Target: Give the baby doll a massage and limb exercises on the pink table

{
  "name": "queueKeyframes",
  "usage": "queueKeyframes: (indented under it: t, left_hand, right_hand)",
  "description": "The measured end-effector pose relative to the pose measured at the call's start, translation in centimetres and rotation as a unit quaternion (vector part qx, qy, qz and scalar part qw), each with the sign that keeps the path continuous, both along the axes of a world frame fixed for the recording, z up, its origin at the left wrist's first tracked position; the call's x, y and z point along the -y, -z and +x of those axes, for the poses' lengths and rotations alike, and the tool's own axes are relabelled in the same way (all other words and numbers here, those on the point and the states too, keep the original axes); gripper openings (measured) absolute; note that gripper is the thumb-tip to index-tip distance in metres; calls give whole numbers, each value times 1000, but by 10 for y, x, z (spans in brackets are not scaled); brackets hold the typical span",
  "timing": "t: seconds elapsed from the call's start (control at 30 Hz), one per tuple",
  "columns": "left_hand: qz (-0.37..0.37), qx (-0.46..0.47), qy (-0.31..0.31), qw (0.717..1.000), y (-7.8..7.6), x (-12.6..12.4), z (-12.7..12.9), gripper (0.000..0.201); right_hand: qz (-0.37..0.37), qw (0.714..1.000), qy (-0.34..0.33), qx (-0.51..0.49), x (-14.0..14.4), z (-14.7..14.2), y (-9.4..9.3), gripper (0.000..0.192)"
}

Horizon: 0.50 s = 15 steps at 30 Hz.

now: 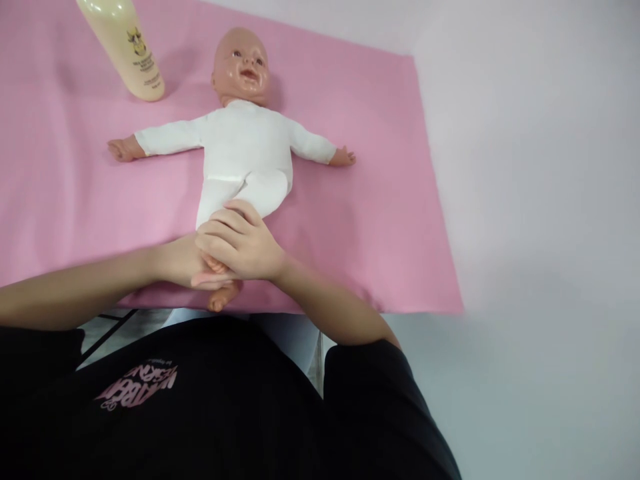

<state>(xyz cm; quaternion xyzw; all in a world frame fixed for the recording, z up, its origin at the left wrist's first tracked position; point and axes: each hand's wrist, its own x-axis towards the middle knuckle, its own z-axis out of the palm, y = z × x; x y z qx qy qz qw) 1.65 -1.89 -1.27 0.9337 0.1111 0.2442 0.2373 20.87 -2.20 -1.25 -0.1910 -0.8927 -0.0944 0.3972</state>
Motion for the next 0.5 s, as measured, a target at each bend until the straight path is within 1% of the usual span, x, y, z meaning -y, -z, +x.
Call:
queueKeyframes:
  t: [0.03, 0.1, 0.17, 0.27, 0.33, 0.43, 0.5]
  left_hand:
    - [20, -1, 14, 1000, -2, -1, -1, 28]
    - [66, -1, 54, 996, -6, -3, -3, 26]
    - [86, -11, 57, 995, -9, -4, -4, 26]
    - [99, -9, 59, 993, -10, -6, -5, 24]
    - [92, 8, 57, 994, -9, -6, -4, 21]
    - [68, 33, 57, 996, -4, -4, -2, 20]
    - [28, 33, 27, 999, 1, -2, 0, 23]
  right_hand:
    - [15, 1000, 5, -10, -1, 0, -1, 53]
    - [8, 1000, 27, 1, -3, 0, -1, 49]
    - [-5, 999, 44, 9, -5, 1, -1, 45]
    - [25, 999, 33, -10, -6, 4, -3, 45]
    - [39, 999, 30, 4, -5, 5, -4, 49]
    - [33, 999, 36, 20, -2, 5, -3, 54]
    - [16, 999, 26, 8, -1, 3, 0, 55]
